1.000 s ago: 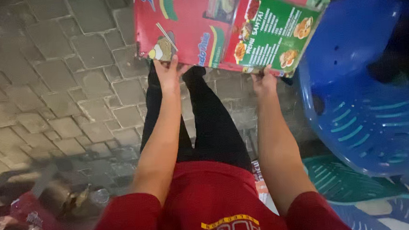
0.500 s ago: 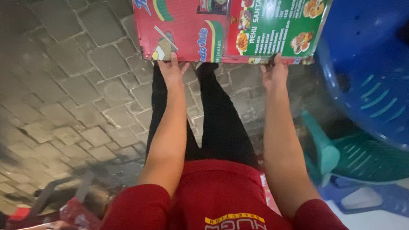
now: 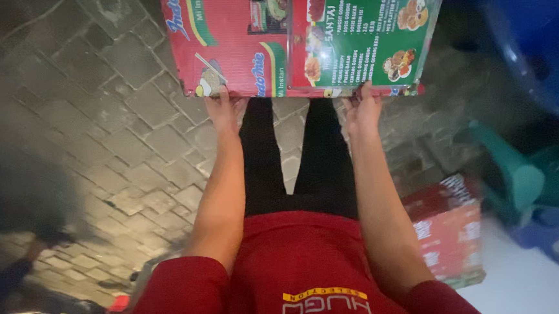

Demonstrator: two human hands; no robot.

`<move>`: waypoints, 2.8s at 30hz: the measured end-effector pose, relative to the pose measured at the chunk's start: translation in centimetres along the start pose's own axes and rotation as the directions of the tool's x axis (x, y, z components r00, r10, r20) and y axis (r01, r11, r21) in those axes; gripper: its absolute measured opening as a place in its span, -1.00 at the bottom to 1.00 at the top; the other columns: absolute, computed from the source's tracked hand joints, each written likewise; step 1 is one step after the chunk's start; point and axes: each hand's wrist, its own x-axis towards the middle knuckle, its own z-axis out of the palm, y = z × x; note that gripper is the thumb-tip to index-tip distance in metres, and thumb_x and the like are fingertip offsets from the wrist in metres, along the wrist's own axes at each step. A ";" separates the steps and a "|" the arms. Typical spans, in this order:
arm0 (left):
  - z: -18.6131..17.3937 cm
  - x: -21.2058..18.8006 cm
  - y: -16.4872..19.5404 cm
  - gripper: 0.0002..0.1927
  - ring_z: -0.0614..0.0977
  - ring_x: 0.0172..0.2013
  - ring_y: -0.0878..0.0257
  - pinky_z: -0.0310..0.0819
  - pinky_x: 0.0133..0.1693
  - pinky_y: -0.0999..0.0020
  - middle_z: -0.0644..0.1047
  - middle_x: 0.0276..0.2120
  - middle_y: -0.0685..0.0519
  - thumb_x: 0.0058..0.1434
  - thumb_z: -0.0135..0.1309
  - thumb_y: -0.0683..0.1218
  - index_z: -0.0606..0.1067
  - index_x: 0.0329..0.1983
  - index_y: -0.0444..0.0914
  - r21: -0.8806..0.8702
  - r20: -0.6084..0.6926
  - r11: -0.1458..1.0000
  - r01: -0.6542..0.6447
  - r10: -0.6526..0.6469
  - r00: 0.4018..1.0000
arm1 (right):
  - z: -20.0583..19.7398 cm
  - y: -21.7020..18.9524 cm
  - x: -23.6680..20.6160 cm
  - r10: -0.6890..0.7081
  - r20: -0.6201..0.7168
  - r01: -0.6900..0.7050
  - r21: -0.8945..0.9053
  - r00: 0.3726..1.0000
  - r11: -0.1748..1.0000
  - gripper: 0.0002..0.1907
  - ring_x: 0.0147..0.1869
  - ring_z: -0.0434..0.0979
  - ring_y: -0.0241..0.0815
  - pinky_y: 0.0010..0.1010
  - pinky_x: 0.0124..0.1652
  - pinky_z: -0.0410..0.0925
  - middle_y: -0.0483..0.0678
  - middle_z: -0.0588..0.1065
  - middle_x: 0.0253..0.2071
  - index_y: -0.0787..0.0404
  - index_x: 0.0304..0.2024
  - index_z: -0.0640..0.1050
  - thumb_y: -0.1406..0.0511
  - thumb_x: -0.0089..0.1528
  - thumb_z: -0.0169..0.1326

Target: The person lifts and places several large cardboard boxes onto a stack on the floor. The person handles red and yellow branded boxes, positioning them one at a time to build a pile.

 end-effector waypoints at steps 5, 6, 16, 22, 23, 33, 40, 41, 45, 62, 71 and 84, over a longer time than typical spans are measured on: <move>-4.0 2.4 2.0 -0.48 0.67 -0.20 0.00 0.74 -0.18 0.07 0.51 0.02 -0.20 0.50 0.04 -0.07 0.16 0.41 -0.28 0.052 0.038 0.996 0.067 -0.069 0.997 | 0.5 4.0 -2.3 -0.025 -0.049 0.025 0.014 0.998 1.000 -0.78 0.00 0.54 -0.05 0.11 0.05 0.52 -0.06 0.47 -0.09 0.06 0.08 0.41 0.24 0.41 0.04; -4.4 2.8 2.4 -0.45 0.67 -0.20 0.01 0.72 -0.20 0.07 0.50 0.04 -0.18 0.47 0.04 -0.07 0.12 0.42 -0.22 0.052 0.056 0.998 0.043 -0.046 0.997 | 0.3 4.7 -2.5 -0.012 -0.053 0.013 0.014 0.998 1.000 -0.78 0.01 0.55 -0.05 0.10 0.04 0.52 -0.05 0.49 -0.07 0.10 0.08 0.42 0.24 0.41 0.04; -7.0 3.0 4.1 -0.35 0.71 -0.16 -0.03 0.74 -0.18 -0.04 0.44 0.14 -0.16 0.39 0.03 -0.14 -0.02 0.42 -0.12 0.068 0.080 0.998 0.017 -0.022 0.997 | 0.8 7.8 -4.8 0.056 -0.084 -0.048 0.100 0.995 0.994 -0.76 0.15 0.53 0.01 0.06 0.19 0.45 -0.06 0.52 0.01 0.02 0.09 0.39 0.31 0.36 -0.04; -7.4 4.1 4.5 -0.47 0.71 -0.31 0.00 0.76 -0.30 0.02 0.48 -0.01 -0.17 0.36 0.05 -0.17 0.07 0.26 -0.20 0.099 0.034 0.994 -0.041 0.038 0.999 | 1.1 8.9 -4.6 0.103 0.066 -0.115 0.217 0.993 0.969 -0.79 0.18 0.44 0.04 0.11 0.25 0.41 -0.02 0.43 0.03 0.16 0.15 0.41 0.26 0.50 0.00; -7.5 4.2 4.6 -0.48 0.71 -0.32 0.02 0.77 -0.32 0.03 0.48 -0.02 -0.12 0.33 0.05 -0.17 0.06 0.23 -0.19 0.090 0.010 0.995 -0.030 0.029 1.000 | 1.2 9.0 -4.5 0.105 0.052 -0.114 0.219 0.993 0.969 -0.76 0.18 0.45 0.05 0.11 0.24 0.41 -0.02 0.44 0.03 0.16 0.14 0.41 0.21 0.48 -0.03; -7.7 1.3 3.9 -0.37 0.73 -0.15 0.01 0.72 -0.22 0.09 0.52 0.03 -0.15 0.36 0.17 -0.12 0.12 0.37 -0.23 0.127 0.048 0.978 -0.164 0.159 0.986 | 0.6 8.3 -3.5 0.190 0.099 -0.200 0.109 0.977 0.974 -0.73 0.04 0.45 0.00 0.19 0.16 0.38 -0.08 0.45 -0.10 0.06 -0.05 0.42 0.04 0.48 -0.12; -6.2 -2.0 -0.5 -0.35 0.69 -0.17 0.08 0.71 -0.20 0.13 0.50 0.06 -0.13 0.32 0.19 -0.07 0.15 0.38 -0.19 -0.006 0.093 0.993 -0.117 0.117 0.989 | -1.9 6.0 -1.8 0.080 -0.023 -0.074 0.173 0.997 0.982 -0.61 -0.02 0.50 0.01 0.14 0.07 0.42 -0.06 0.51 -0.14 0.00 -0.06 0.45 0.01 0.33 -0.31; -6.5 -3.2 -1.8 -0.35 0.70 -0.15 0.06 0.72 -0.16 0.12 0.51 0.06 -0.16 0.33 0.21 -0.08 0.18 0.39 -0.23 -0.017 0.080 0.995 -0.103 0.104 0.991 | -2.8 5.4 -1.6 0.096 -0.040 -0.089 0.150 0.995 0.985 -0.67 -0.02 0.48 0.00 0.14 0.09 0.41 -0.06 0.47 -0.14 0.03 -0.04 0.42 0.03 0.39 -0.25; -5.2 -6.5 -5.7 -0.35 0.66 -0.24 0.03 0.70 -0.20 0.06 0.49 0.04 -0.15 0.29 0.24 -0.11 0.18 0.35 -0.24 -0.017 0.026 0.995 -0.102 0.103 0.994 | -6.6 2.3 -0.4 0.171 -0.101 -0.160 0.109 0.980 0.981 -0.74 0.08 0.50 0.05 0.17 0.17 0.41 -0.02 0.45 0.00 0.07 0.09 0.36 0.10 0.49 -0.19; -2.8 -10.7 -15.4 -0.57 0.61 -0.27 0.22 0.49 -0.31 0.37 0.52 -0.09 0.03 0.35 0.18 -0.23 0.30 0.20 -0.18 -0.222 -0.053 0.975 0.013 -0.025 0.998 | -13.8 -3.1 2.3 0.105 0.057 -0.103 -0.032 0.993 0.994 -0.64 0.00 0.60 0.03 0.00 -0.07 0.55 0.02 0.51 0.04 0.07 0.17 0.38 0.05 0.44 -0.05; -2.5 -9.2 -15.3 -0.52 0.58 -0.52 0.20 0.39 -0.56 0.44 0.52 -0.21 0.01 0.23 0.18 -0.20 0.28 0.16 -0.18 -0.088 -0.232 0.996 -0.002 -0.019 0.973 | -13.4 -1.8 1.6 0.140 -0.007 -0.139 0.056 0.990 0.989 -0.58 0.16 0.53 0.09 0.21 0.11 0.50 0.00 0.47 0.15 0.06 0.19 0.36 0.05 0.36 -0.07; -6.3 -8.7 -13.3 -0.36 0.61 -0.33 0.28 0.56 -0.37 0.36 0.56 -0.16 0.07 0.23 0.27 -0.08 0.21 0.29 -0.17 0.040 -0.134 0.996 -0.075 0.080 0.988 | -14.1 0.7 -3.3 -0.020 0.099 0.024 -0.039 0.995 0.999 -0.69 0.07 0.62 -0.13 -0.12 0.01 0.58 -0.09 0.53 0.06 0.07 0.13 0.39 0.33 0.35 0.08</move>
